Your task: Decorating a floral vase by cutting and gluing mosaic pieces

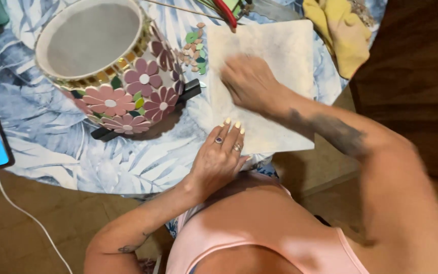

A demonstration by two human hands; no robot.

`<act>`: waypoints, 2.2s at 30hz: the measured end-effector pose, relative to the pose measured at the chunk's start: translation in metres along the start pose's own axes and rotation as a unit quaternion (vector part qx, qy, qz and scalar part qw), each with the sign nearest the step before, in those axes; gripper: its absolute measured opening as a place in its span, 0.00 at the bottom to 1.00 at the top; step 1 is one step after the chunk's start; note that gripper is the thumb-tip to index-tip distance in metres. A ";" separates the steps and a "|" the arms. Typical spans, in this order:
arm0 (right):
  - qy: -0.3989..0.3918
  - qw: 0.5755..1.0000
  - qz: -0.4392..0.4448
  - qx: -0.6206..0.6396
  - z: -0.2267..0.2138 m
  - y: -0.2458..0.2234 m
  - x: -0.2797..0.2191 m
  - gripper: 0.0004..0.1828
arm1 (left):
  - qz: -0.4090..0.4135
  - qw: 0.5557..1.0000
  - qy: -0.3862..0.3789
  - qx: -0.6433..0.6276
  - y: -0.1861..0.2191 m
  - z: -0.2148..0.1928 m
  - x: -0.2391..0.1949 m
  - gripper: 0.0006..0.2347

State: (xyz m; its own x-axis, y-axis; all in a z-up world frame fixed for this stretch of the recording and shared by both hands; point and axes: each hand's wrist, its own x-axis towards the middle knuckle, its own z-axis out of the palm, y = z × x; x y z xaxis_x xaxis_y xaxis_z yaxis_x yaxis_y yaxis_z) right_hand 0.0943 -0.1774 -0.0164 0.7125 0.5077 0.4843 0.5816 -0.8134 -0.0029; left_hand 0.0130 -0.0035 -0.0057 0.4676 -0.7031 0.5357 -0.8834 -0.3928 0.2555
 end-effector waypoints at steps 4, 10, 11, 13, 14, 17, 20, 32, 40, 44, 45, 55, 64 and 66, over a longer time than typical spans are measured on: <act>-0.098 0.995 -0.010 0.021 -0.056 -0.027 -0.063 0.09 | 0.005 1.000 0.011 0.009 -0.002 -0.004 0.003 0.21; -0.076 0.996 -0.029 0.022 -0.033 -0.016 -0.030 0.08 | 0.017 0.999 0.012 0.035 0.001 0.001 0.005 0.22; -0.077 0.996 -0.025 0.022 -0.023 -0.011 -0.012 0.08 | 0.020 0.999 0.010 0.033 0.001 -0.002 0.003 0.22; -0.063 0.998 -0.018 -0.019 -0.004 0.004 0.029 0.07 | 0.037 0.983 -0.128 0.125 0.000 -0.007 0.002 0.25; -0.063 0.998 -0.019 -0.024 -0.006 0.007 0.029 0.07 | 0.039 0.984 -0.123 0.125 -0.001 -0.005 0.004 0.25; -0.062 0.998 -0.007 -0.031 -0.014 0.000 0.010 0.09 | 0.024 0.982 -0.133 0.131 0.000 -0.004 0.000 0.27; -0.065 0.997 -0.043 0.016 -0.039 -0.004 -0.058 0.10 | -0.002 1.000 0.001 0.000 -0.002 -0.002 -0.004 0.28; -0.035 0.843 0.288 0.453 -0.070 -0.044 -0.076 0.10 | -0.047 0.996 0.007 -0.078 0.001 -0.021 0.013 0.22; 0.047 0.751 0.348 0.559 -0.082 -0.088 -0.030 0.13 | -0.170 0.935 0.073 -0.304 0.013 -0.034 0.024 0.17; 0.045 0.760 0.349 0.546 -0.077 -0.088 -0.036 0.13 | -0.176 0.930 0.078 -0.314 0.015 -0.038 0.028 0.16; 0.053 0.751 0.351 0.556 -0.079 -0.090 -0.032 0.13 | -0.178 0.926 0.087 -0.321 0.016 -0.038 0.028 0.16; 0.074 0.731 0.362 0.573 -0.084 -0.093 -0.029 0.12 | -0.189 0.915 0.115 -0.336 0.018 -0.033 0.027 0.15; 0.101 0.690 0.394 0.598 -0.083 -0.097 -0.027 0.16 | -0.215 0.909 0.124 -0.336 0.018 -0.032 0.028 0.12; 0.105 0.673 0.401 0.612 -0.081 -0.099 -0.030 0.16 | -0.216 0.908 0.124 -0.336 0.017 -0.031 0.026 0.11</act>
State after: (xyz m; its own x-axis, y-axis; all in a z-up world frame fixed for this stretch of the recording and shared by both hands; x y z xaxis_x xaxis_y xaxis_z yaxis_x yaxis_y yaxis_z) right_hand -0.0164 -0.1354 0.0405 0.9937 -0.1114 0.0105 0.0225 0.1073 -0.9940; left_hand 0.0090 -0.0108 0.0376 0.8278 -0.3809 0.4120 -0.4771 -0.0913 0.8741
